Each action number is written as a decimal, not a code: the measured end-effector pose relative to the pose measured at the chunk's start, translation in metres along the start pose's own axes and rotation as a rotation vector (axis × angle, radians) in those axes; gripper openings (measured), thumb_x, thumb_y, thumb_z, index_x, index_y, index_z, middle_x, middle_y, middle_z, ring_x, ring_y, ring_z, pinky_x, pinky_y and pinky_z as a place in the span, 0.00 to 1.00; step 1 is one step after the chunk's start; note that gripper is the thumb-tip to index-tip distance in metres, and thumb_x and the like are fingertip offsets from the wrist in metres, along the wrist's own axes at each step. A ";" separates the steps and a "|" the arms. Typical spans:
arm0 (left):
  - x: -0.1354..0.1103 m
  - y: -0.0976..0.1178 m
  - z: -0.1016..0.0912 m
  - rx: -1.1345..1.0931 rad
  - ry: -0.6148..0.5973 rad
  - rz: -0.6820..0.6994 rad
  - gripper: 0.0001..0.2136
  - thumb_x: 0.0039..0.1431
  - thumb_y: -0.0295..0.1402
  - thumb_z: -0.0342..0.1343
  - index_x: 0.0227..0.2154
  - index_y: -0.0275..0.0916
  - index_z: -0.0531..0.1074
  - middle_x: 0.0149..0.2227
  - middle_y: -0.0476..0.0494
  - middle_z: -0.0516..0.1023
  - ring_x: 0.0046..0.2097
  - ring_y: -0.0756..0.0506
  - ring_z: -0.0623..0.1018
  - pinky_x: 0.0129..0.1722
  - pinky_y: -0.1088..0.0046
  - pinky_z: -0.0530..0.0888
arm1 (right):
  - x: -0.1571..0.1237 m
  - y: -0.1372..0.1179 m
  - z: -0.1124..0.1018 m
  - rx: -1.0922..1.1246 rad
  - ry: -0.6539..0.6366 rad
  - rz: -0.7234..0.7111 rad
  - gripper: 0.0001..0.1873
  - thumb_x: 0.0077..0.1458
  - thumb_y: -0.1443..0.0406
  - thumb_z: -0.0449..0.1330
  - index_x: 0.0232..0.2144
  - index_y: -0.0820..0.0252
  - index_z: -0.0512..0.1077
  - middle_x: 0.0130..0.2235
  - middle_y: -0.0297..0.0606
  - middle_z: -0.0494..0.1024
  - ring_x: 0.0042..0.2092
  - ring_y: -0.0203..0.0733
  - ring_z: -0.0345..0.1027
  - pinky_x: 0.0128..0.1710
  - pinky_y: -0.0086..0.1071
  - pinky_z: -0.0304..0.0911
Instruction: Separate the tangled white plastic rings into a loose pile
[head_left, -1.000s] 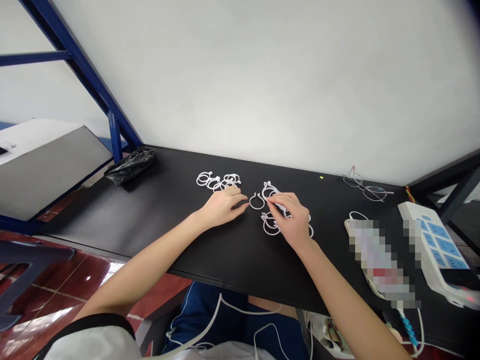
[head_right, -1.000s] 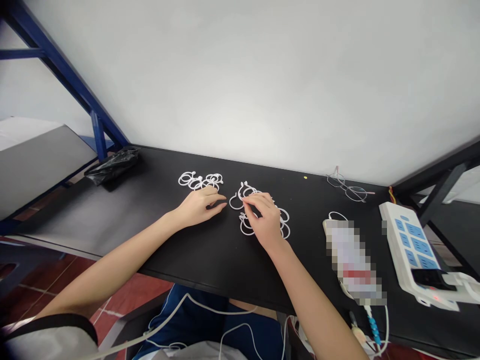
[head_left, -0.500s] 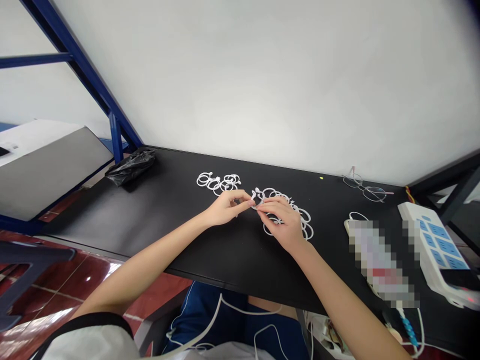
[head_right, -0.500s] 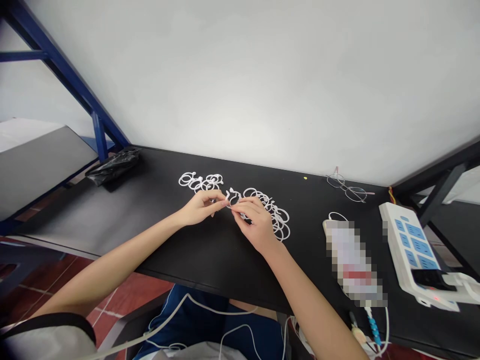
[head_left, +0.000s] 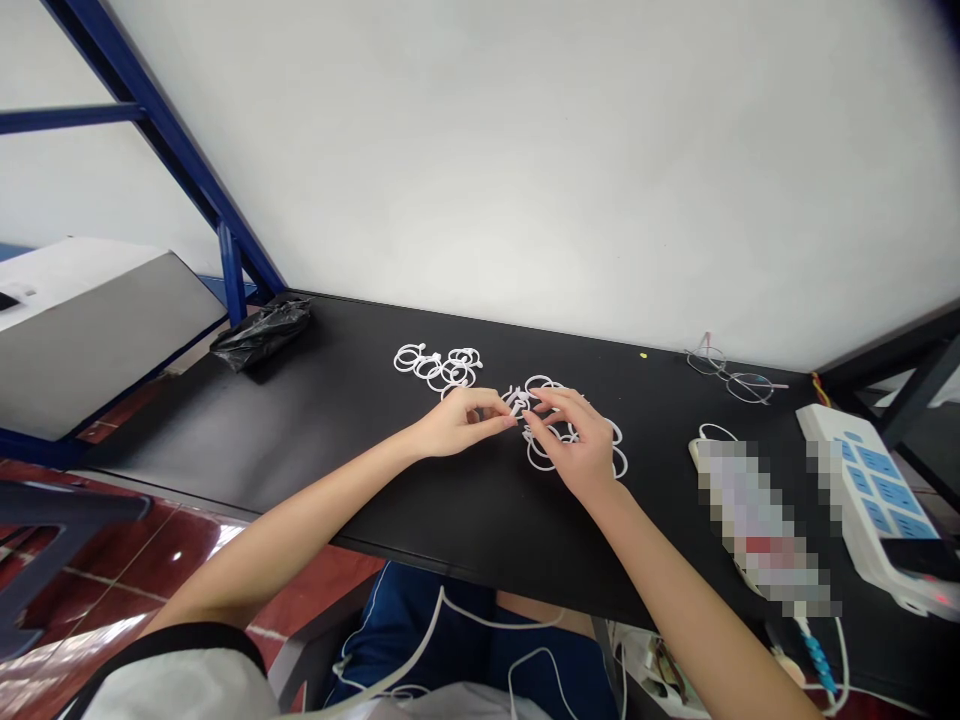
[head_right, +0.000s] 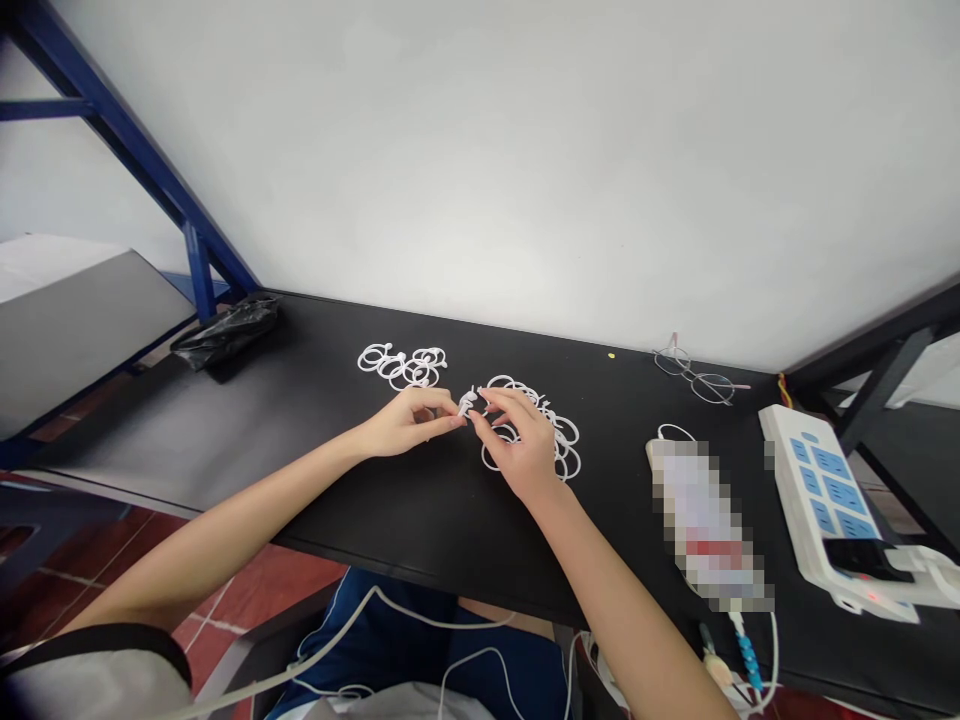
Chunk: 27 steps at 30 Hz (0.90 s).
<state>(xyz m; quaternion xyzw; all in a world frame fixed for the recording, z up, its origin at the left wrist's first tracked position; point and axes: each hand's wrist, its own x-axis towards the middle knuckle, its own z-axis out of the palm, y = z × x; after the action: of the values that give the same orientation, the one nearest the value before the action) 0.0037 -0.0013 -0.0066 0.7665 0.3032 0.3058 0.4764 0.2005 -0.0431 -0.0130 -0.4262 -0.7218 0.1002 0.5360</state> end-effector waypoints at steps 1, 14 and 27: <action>0.000 0.000 0.000 0.001 -0.012 0.006 0.17 0.61 0.45 0.55 0.36 0.34 0.78 0.30 0.46 0.71 0.28 0.54 0.67 0.22 0.81 0.63 | 0.000 0.000 0.000 0.005 -0.009 0.003 0.11 0.57 0.66 0.62 0.44 0.56 0.76 0.42 0.43 0.79 0.34 0.39 0.74 0.29 0.34 0.76; -0.001 -0.003 0.000 0.137 0.110 0.060 0.15 0.52 0.43 0.64 0.31 0.36 0.71 0.33 0.48 0.68 0.30 0.53 0.68 0.25 0.79 0.68 | 0.000 0.000 0.000 0.059 -0.058 -0.020 0.06 0.59 0.69 0.60 0.37 0.56 0.77 0.39 0.40 0.81 0.32 0.37 0.74 0.27 0.31 0.72; 0.000 -0.002 0.001 0.034 0.102 0.010 0.23 0.48 0.43 0.67 0.45 0.36 0.72 0.35 0.45 0.75 0.32 0.51 0.74 0.25 0.79 0.72 | 0.003 -0.003 -0.005 0.132 -0.061 0.049 0.03 0.59 0.67 0.60 0.36 0.56 0.74 0.39 0.40 0.80 0.39 0.41 0.75 0.28 0.32 0.73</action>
<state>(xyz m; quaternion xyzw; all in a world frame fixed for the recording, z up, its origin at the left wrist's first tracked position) 0.0038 -0.0012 -0.0085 0.7594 0.3285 0.3415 0.4457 0.2035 -0.0441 -0.0069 -0.4039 -0.7191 0.1736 0.5381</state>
